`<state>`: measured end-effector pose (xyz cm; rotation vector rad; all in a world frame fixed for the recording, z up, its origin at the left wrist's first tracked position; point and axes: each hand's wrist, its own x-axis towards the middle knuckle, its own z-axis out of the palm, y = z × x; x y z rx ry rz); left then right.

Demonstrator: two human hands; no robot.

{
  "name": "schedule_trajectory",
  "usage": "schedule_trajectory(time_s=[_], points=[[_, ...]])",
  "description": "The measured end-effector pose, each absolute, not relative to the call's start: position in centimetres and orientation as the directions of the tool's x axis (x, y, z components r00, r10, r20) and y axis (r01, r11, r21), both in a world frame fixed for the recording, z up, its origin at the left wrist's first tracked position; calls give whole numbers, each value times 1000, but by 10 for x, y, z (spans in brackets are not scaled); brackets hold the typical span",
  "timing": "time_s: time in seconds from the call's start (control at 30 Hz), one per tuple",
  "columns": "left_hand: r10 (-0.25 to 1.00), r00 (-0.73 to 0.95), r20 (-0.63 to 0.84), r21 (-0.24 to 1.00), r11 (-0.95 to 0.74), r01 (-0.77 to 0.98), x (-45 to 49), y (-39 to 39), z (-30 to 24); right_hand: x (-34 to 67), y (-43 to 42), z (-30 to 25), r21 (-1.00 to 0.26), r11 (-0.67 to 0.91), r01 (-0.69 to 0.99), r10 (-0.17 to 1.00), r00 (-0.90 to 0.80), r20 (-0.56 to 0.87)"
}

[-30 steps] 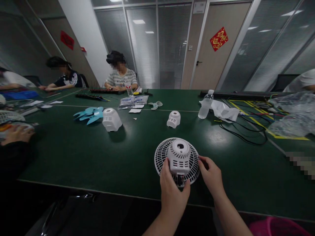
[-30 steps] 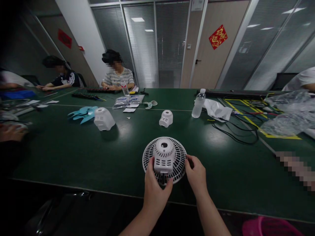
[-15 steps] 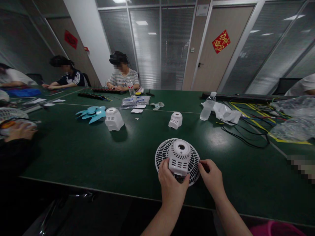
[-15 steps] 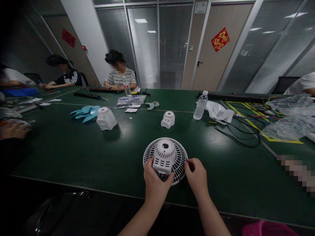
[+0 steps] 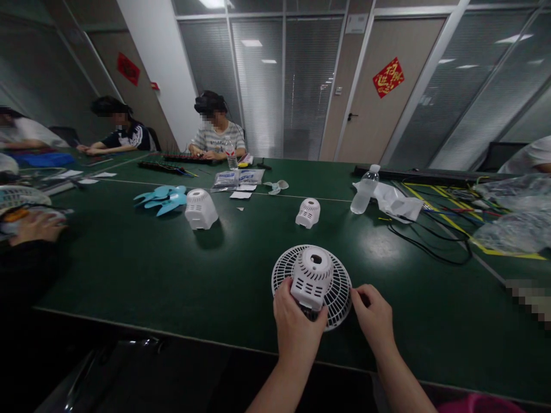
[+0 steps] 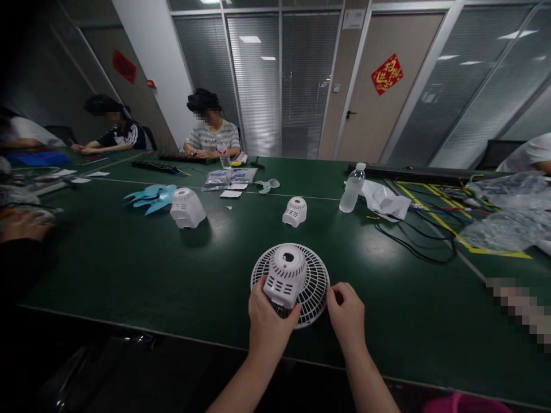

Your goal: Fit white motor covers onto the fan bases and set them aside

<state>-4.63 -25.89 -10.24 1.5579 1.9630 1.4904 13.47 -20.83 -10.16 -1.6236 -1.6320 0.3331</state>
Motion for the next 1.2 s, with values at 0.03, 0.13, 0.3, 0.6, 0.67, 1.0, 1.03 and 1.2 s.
schedule_trajectory(time_s=[0.03,0.13,0.3,0.6,0.67,1.0,1.03,1.2], points=[[825,-415,384,805,-79,588,-47,-258,-103,134,-209,-101,-686,139,714,928,147,341],[828,-426,366,822,-73,565,-50,-255,-106,134,-209,-99,-721,114,683,927,188,324],[839,-420,347,849,-90,520,-52,-253,-106,137,-208,-100,-770,27,638,922,281,265],[839,-405,364,856,-130,501,-75,-249,-107,141,-206,-103,-806,-25,591,915,339,220],[825,-421,377,844,-119,523,-91,-249,-106,141,-206,-101,-810,-37,586,919,337,203],[600,-676,429,776,138,615,-254,-249,-89,149,-200,-106,-790,-52,611,933,312,180],[564,-703,433,766,181,617,-274,-249,-88,149,-200,-106,-787,-55,615,934,309,177],[480,-783,396,720,366,589,-359,-250,-91,147,-200,-104,-783,-65,618,940,301,160]])
